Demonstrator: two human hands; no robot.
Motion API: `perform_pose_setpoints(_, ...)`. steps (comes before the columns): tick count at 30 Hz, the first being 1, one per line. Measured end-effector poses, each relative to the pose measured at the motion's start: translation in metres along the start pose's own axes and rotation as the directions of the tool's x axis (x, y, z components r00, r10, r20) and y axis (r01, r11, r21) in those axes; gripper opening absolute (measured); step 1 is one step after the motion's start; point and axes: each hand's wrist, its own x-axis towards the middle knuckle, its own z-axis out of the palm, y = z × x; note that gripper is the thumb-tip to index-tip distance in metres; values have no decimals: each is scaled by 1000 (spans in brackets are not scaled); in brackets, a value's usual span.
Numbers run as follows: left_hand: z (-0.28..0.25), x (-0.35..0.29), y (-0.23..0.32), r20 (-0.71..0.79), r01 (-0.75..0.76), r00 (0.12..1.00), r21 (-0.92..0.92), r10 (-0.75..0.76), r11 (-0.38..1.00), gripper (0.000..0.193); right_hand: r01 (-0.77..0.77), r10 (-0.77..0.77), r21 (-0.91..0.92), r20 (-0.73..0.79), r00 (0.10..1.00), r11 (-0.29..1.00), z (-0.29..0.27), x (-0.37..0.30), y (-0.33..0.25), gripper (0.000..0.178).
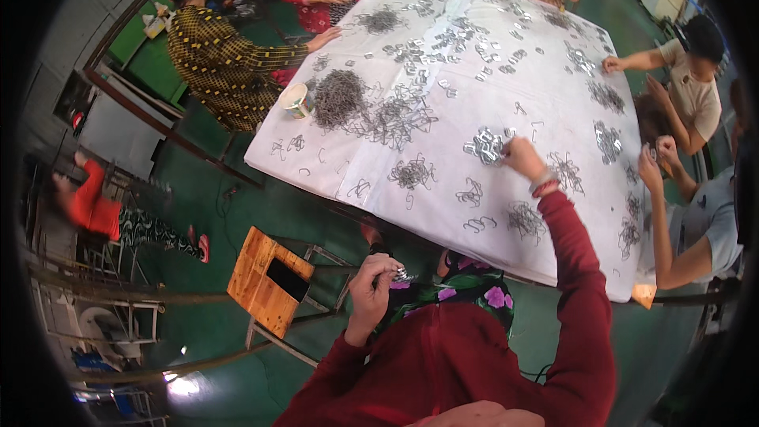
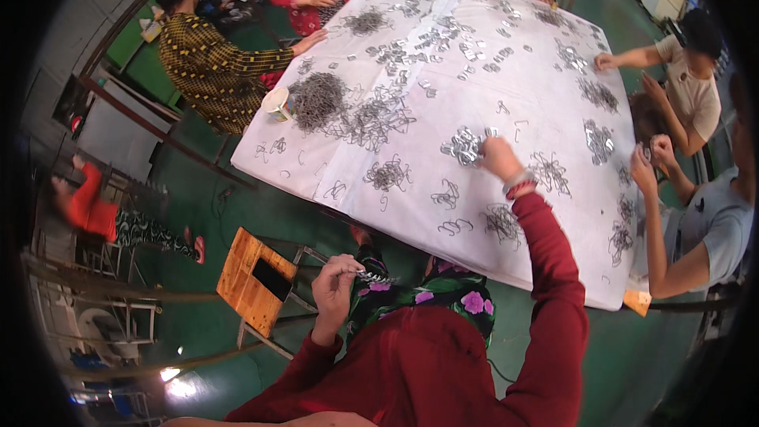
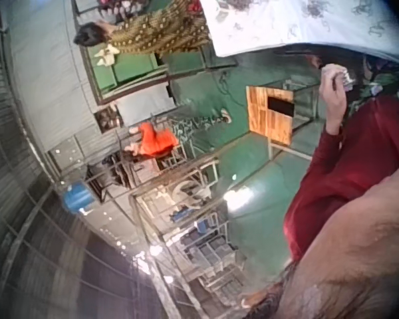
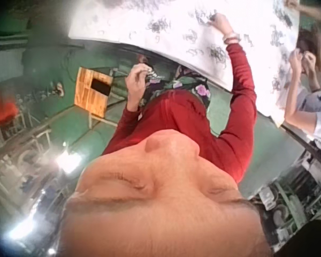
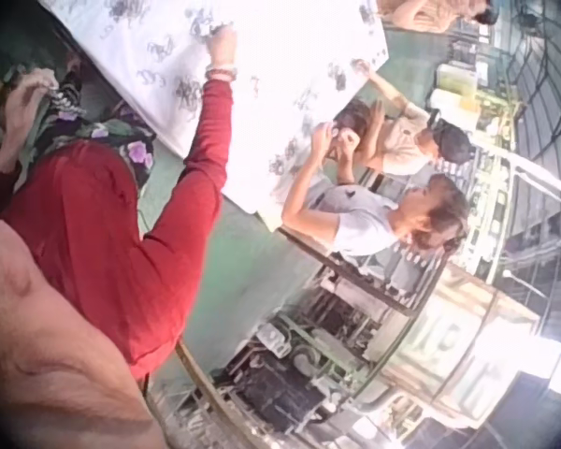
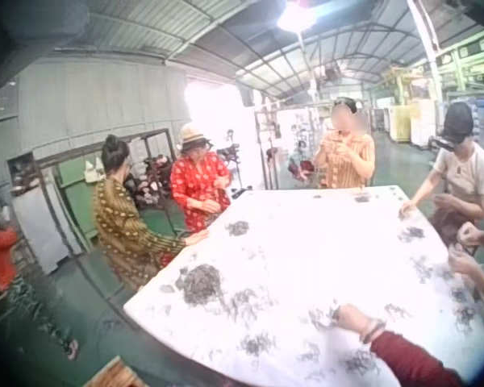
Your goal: The person sits at a table and repeatedly picks up small metal clips and wire pieces, then fastens them together by hand. They place the assembled units on the table and continue the process with other pieces.
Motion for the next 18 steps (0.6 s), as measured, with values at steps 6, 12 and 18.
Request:
perform_pose_setpoints(6, -7, -17, 13, -30, 46, 999, 174, -41, 984, 12, -153, 156, 68, -43, 987, 986, 54, -10, -14, 17)
perform_pose_setpoints(12, -2, -5, 8, -45, -18, 999, 115, 23, 993, 11, -336, 277, 469, 193, 941, 817, 27, -7, 31, 12)
perform_pose_setpoints(18, -3, -1, 7, -95, 53, 994, 33, -50, 998, 12, -202, 459, 961, 97, 883, 186, -3, 11, -10, 12)
